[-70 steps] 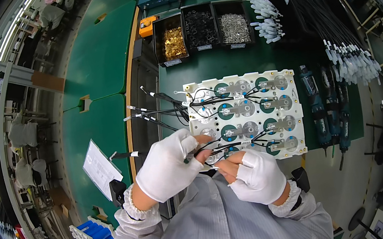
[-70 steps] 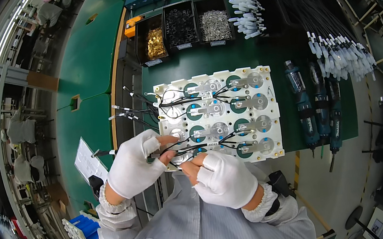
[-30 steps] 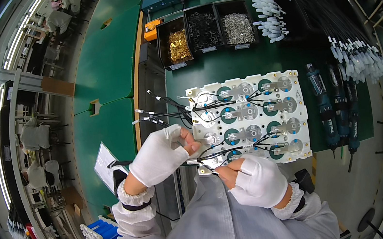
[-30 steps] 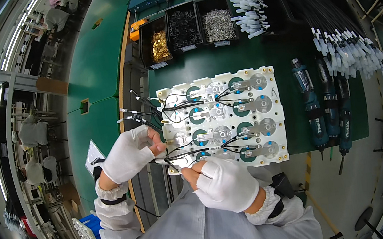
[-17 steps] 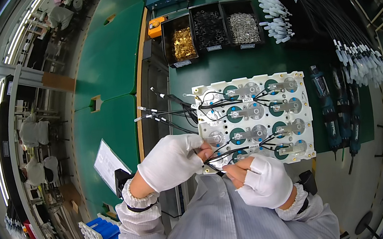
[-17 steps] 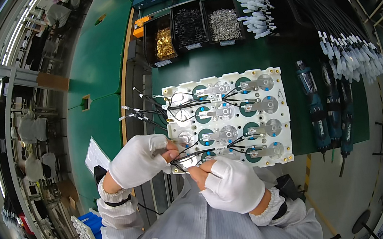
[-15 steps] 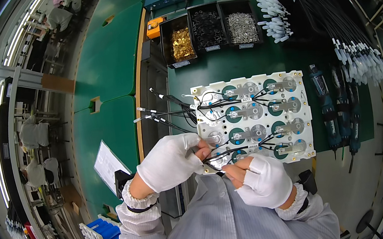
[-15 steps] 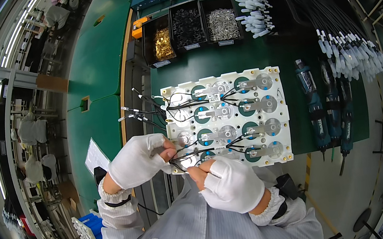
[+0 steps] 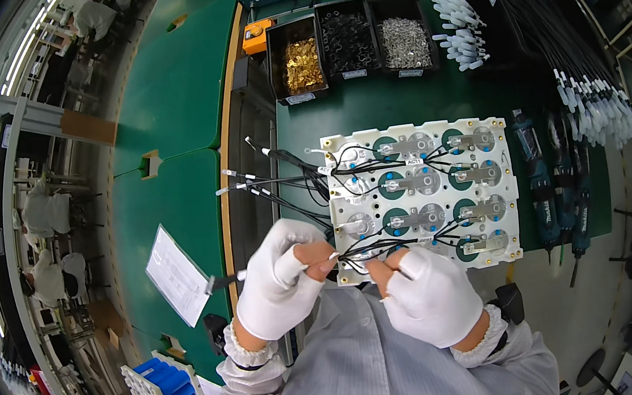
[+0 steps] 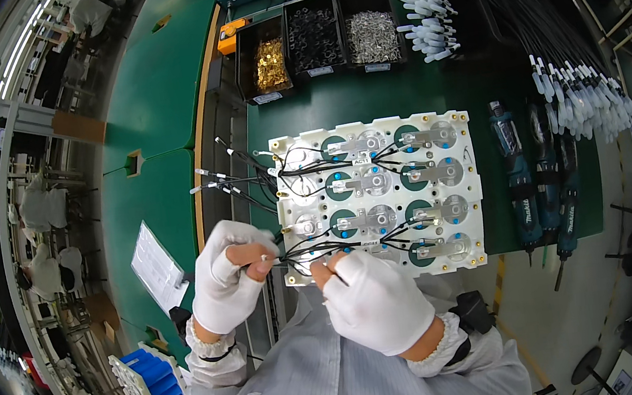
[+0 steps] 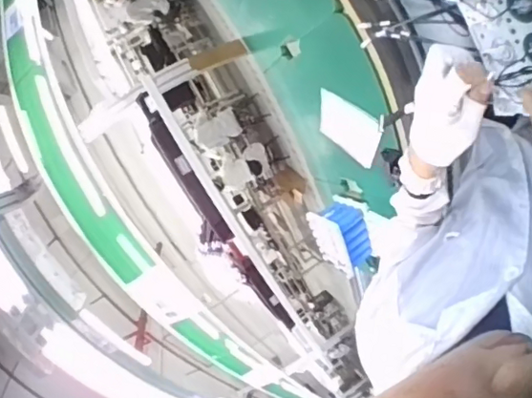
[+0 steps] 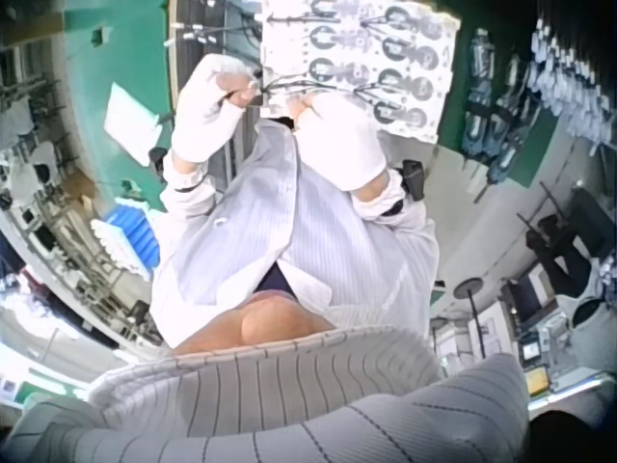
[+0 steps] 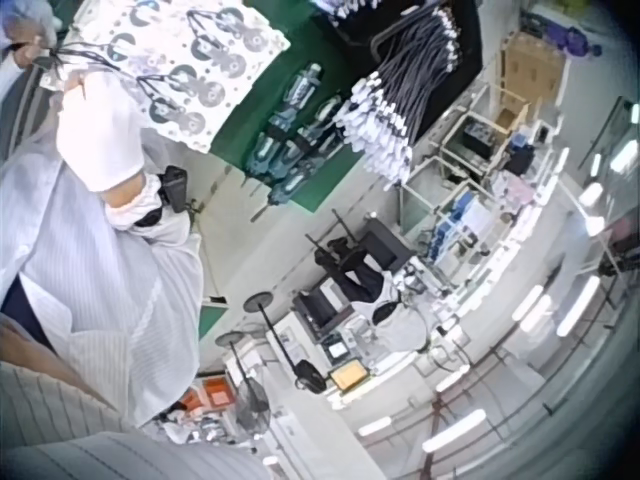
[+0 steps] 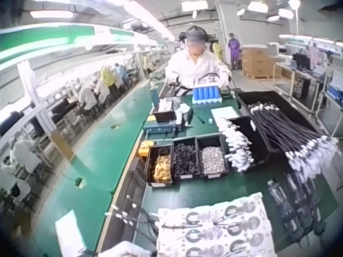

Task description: The person is assembling a large battery pack by connecting wires, inserting terminals, and using an electric screwdriver to secure components.

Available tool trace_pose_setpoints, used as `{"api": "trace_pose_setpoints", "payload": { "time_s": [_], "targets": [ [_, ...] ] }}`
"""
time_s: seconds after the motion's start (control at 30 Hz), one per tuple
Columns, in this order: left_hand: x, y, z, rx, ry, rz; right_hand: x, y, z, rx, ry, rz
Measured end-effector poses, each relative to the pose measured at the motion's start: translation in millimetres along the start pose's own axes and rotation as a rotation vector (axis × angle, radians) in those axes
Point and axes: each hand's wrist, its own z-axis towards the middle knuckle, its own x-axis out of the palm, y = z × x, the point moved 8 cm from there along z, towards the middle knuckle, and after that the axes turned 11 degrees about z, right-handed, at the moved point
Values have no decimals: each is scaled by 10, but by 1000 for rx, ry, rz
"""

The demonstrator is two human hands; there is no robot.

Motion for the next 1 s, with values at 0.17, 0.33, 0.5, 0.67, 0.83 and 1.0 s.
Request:
{"api": "trace_pose_setpoints", "payload": {
  "time_s": [0.17,0.33,0.5,0.67,0.83,1.0],
  "targets": [
    [-104,-246,-58,89,-273,406,140,-40,191,101,235,79],
    [50,-209,-237,187,0,474,122,-63,213,183,158,209],
    [156,-189,-216,231,105,280,73,-129,240,290,169,329],
    [328,-218,-289,310,4,325,72,-167,221,293,229,353],
    [267,-47,-281,138,-156,132,44,-129,223,305,135,331],
    [134,-49,-284,146,-175,82,-64,-201,42,430,-183,516]
  ]
}}
